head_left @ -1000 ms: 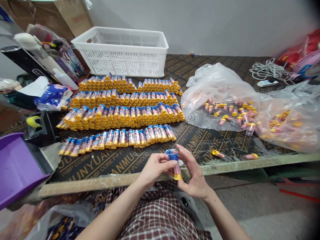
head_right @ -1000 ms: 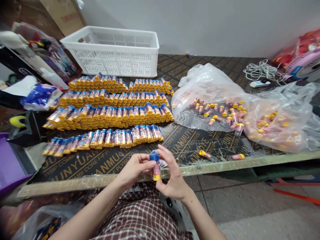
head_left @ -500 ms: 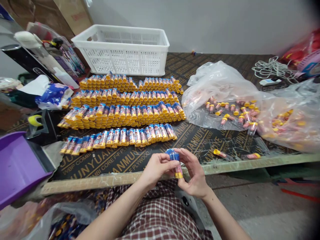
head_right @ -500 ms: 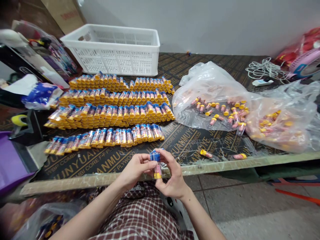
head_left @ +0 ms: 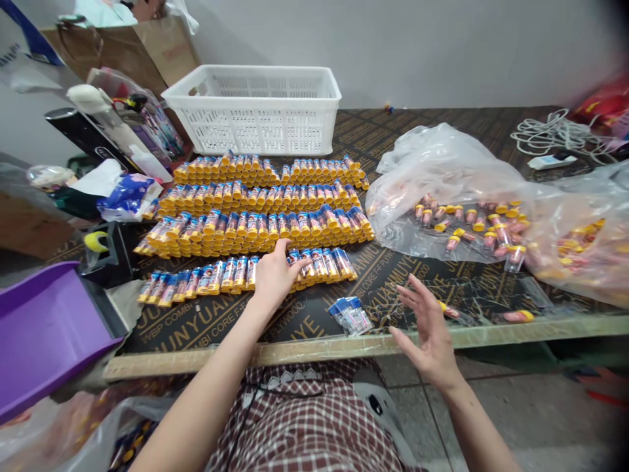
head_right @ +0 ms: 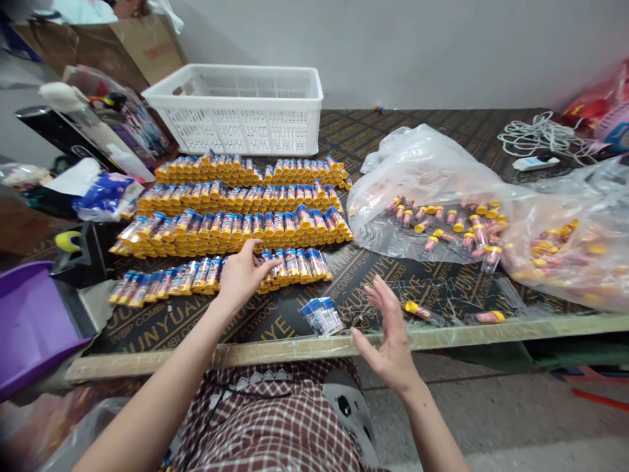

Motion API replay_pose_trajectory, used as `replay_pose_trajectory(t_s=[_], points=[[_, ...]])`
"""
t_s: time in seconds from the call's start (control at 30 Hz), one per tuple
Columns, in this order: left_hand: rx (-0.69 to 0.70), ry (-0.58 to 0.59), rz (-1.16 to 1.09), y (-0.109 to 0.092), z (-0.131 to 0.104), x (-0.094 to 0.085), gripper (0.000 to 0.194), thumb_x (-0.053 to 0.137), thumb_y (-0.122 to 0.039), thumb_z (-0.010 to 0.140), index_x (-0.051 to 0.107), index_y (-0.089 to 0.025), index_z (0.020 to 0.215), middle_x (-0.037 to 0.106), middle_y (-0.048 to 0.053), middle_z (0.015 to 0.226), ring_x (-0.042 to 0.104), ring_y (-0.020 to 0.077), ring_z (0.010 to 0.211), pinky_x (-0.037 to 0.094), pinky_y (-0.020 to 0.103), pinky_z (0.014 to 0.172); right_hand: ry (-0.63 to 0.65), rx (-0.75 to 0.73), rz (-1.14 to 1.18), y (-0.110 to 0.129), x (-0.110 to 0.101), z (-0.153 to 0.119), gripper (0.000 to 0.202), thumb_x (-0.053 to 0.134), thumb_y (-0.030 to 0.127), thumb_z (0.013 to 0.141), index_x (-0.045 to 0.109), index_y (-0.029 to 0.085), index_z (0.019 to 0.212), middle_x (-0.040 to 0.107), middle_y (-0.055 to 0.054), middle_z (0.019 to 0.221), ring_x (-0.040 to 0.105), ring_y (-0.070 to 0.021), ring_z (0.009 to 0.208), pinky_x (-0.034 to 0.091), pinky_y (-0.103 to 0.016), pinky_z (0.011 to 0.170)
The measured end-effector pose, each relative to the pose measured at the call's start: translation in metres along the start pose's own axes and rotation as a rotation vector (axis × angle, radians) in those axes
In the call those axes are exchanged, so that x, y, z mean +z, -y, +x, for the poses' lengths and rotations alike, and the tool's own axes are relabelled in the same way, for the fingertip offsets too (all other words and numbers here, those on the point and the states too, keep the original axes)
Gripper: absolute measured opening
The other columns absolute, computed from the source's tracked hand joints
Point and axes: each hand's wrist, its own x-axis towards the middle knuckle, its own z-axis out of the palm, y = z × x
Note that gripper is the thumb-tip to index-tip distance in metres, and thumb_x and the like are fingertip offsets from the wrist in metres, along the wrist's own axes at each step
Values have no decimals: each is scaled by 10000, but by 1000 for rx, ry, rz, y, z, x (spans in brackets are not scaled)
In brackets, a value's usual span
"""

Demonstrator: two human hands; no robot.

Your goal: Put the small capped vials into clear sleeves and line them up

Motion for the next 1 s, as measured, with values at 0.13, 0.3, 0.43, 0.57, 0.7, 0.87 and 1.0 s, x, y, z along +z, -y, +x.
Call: replay_pose_trajectory(t_s=[0.13, 0.3, 0.43, 0.57, 0.7, 0.87, 1.0], points=[[78, -30, 125, -10, -21, 13, 371, 465, -500, 880, 623, -188, 1004, 671, 52, 719, 634, 198, 721, 361, 257, 648, -127, 23, -252, -17, -23, 1, 633, 614, 346, 813, 360, 277, 1389, 375, -101, 1433, 475, -271, 1229, 424, -470, 1002], [142, 330, 68, -19, -62, 47, 337, 558, -523, 815, 633, -194, 817, 677, 40, 749, 618, 193, 701, 357, 265, 620, -100, 42, -731, -71, -62, 3, 514, 519, 569, 817, 628, 177, 1131, 615, -147, 1127, 537, -306, 1056, 428, -484, 882], [97, 391, 49, -19, -70, 62, 202, 626, -411, 797, 612, -211, 772, 679, 19, 816, 617, 184, 742, 357, 264, 625, 45, 68, -943, -96, -78, 4, 533, 408, 620, 850, 709, 182, 905, 682, -115, 839, 520, -279, 788, 414, -413, 671], [79, 379, 38, -18, -69, 62, 171, 633, -380, 796, 598, -213, 783, 672, 12, 824, 609, 174, 733, 356, 261, 623, -27, -1, -860, -80, -72, 9, 439, 433, 533, 882, 684, 172, 867, 673, -98, 810, 519, -235, 731, 430, -387, 695], [90, 346, 113, -15, -69, 63, 292, 622, -465, 782, 593, -214, 929, 667, 43, 889, 612, 208, 757, 346, 277, 618, -258, 47, -576, -49, -54, 13, 367, 547, 455, 854, 632, 180, 1083, 645, -74, 880, 560, -171, 659, 479, -335, 666], [59, 330, 26, -8, -69, 65, 117, 633, -316, 786, 610, -216, 729, 639, 12, 776, 589, 176, 727, 338, 262, 623, -265, 141, -254, -23, -29, 11, 299, 620, 394, 824, 650, 213, 1059, 652, -62, 947, 618, -174, 758, 515, -314, 653], [32, 286, -150, -6, -71, 62, 106, 646, -224, 738, 588, -192, 656, 606, 3, 710, 554, 149, 675, 349, 249, 626, -203, 179, -114, -13, -14, 7, 213, 643, 356, 814, 672, 222, 978, 647, -51, 946, 632, -169, 777, 516, -301, 659]])
